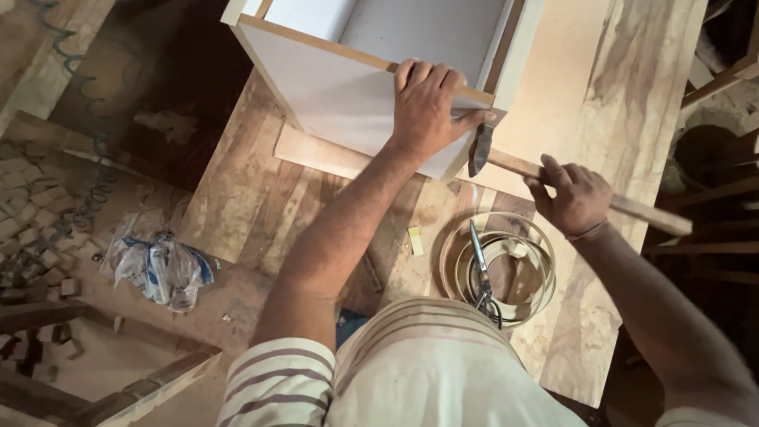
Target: The person assembles a white wooden drawer by hand, inserting small wooden dowels into the corners and tapping them with a hammer. They then apply a strip of white edge banding to the drawer's front edge.
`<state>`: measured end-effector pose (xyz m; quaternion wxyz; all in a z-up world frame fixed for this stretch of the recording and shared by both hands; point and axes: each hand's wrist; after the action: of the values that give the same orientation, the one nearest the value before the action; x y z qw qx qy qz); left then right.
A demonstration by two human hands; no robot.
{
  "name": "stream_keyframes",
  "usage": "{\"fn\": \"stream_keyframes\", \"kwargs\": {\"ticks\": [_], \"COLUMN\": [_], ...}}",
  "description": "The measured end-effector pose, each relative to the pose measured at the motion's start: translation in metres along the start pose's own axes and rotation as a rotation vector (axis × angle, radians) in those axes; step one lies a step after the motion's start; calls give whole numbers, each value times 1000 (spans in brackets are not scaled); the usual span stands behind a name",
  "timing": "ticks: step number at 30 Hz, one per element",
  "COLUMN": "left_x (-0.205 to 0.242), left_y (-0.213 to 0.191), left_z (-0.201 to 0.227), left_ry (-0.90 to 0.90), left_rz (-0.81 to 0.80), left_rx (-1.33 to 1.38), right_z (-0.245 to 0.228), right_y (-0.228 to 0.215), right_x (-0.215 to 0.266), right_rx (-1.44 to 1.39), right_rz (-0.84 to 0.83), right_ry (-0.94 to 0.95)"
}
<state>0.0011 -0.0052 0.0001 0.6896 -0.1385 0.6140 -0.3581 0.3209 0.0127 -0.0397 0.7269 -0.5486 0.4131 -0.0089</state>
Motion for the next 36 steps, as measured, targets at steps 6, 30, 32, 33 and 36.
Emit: {"fn": "stream_keyframes", "kwargs": {"ticks": [6, 30, 32, 33, 36], "left_x": [-2, 2, 1, 1, 2], "left_y": [6, 7, 8, 8, 4], "left_z": [-4, -3, -1, -1, -3], "left_ry": [18, 25, 12, 16, 25], "left_rz": [11, 57, 41, 47, 64], "left_rx": [-12, 12, -2, 3, 3], "right_z": [4, -5, -7, -8, -12], "right_y": [7, 19, 17, 18, 22], "right_x": [0, 12, 13, 13, 8], "right_rx": [36, 14, 61, 39, -13], "right_rz": [-18, -20, -31, -36, -38], "right_ry": [-124, -112, -45, -30, -54]}}
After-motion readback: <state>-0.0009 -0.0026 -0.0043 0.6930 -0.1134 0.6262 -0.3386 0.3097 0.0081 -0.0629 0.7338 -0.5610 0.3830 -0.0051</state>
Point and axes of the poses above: each hand's wrist, its own x-axis away from the middle knuckle, its own y-axis out of the palm, z = x × y
